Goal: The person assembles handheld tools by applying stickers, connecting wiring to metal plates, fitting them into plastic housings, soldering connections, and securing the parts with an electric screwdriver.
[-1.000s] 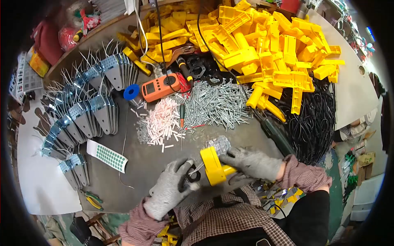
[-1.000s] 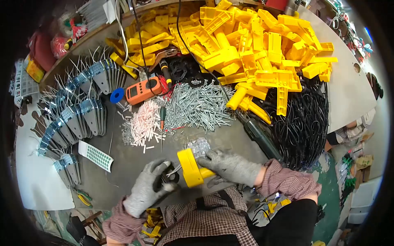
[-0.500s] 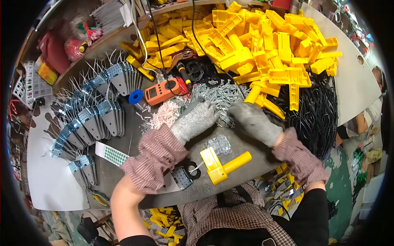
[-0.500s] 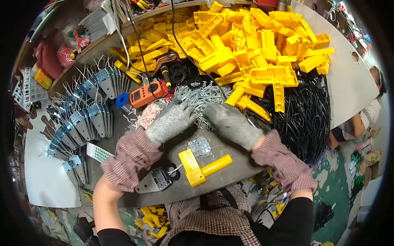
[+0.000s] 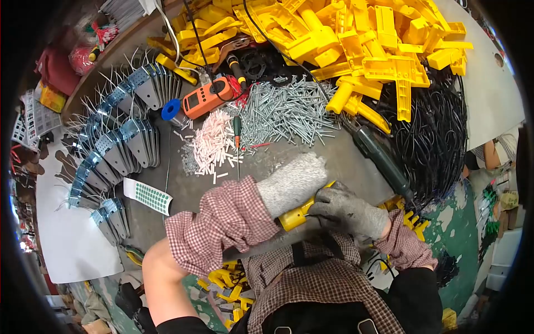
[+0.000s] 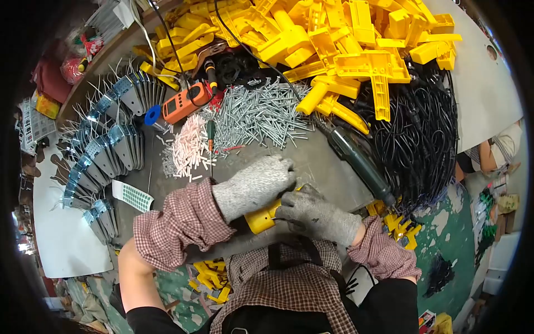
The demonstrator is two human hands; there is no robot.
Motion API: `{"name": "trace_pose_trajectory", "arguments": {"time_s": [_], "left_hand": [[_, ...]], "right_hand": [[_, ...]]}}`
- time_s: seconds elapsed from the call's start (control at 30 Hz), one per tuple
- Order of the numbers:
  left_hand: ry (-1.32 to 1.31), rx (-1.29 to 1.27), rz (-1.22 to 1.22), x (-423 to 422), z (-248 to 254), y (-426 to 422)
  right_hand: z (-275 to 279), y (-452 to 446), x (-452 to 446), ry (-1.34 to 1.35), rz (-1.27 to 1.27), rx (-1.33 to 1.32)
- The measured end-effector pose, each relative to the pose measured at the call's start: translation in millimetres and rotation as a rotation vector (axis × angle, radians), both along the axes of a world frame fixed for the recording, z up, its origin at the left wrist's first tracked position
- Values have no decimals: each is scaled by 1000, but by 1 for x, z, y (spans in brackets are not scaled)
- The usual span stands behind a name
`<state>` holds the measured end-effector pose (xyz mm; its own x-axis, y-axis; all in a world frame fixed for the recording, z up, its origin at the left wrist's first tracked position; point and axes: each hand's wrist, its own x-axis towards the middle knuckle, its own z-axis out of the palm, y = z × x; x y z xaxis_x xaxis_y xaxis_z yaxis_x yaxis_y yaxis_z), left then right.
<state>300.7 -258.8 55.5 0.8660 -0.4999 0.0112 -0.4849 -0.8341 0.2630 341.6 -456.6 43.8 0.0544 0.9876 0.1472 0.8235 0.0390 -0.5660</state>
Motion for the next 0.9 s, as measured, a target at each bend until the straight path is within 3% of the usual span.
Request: {"name": "trace_pose_trajectory", "arguments": {"time_s": [0.07,0.1,0.17,0.2,0.27,0.4,0.47,0.6,0.67,0.73,0.8,0.83,0.9], "left_hand": [[281,-14,63,4,12,-7],[282,-11,63,6,9,-5],[287,-285,120,7,-5,6],[88,-390,7,7,-5,13],[282,-489,172,-5,-7,15],[263,-522,280,-26,4,13],[292,-363,271,-26,7,13],[396,-369,209,-27,6,10],[324,-197,132,-31,6,9],[413,-126,161,-33,23,11],[253,64,-11,-43,41,21],[391,154,21,-47,42,24],[365,117,62,-54,41,23]], "right_hand": [[-4,-1,3,-16,17,20],[-6,-1,5,-39,30,41],[-7,-3,4,-48,29,-20],[-8,-4,3,-59,25,-82],[-12,-4,3,-59,33,-68],[-14,-6,6,67,43,56],[-18,-6,2,63,14,67],[-22,-8,1,120,15,109],[-24,-8,1,82,13,113],[-27,-7,-3,44,15,115],[-35,-7,-12,15,-104,93],[-42,-5,-23,17,-103,89],[-50,4,-45,-81,-84,109]]}}
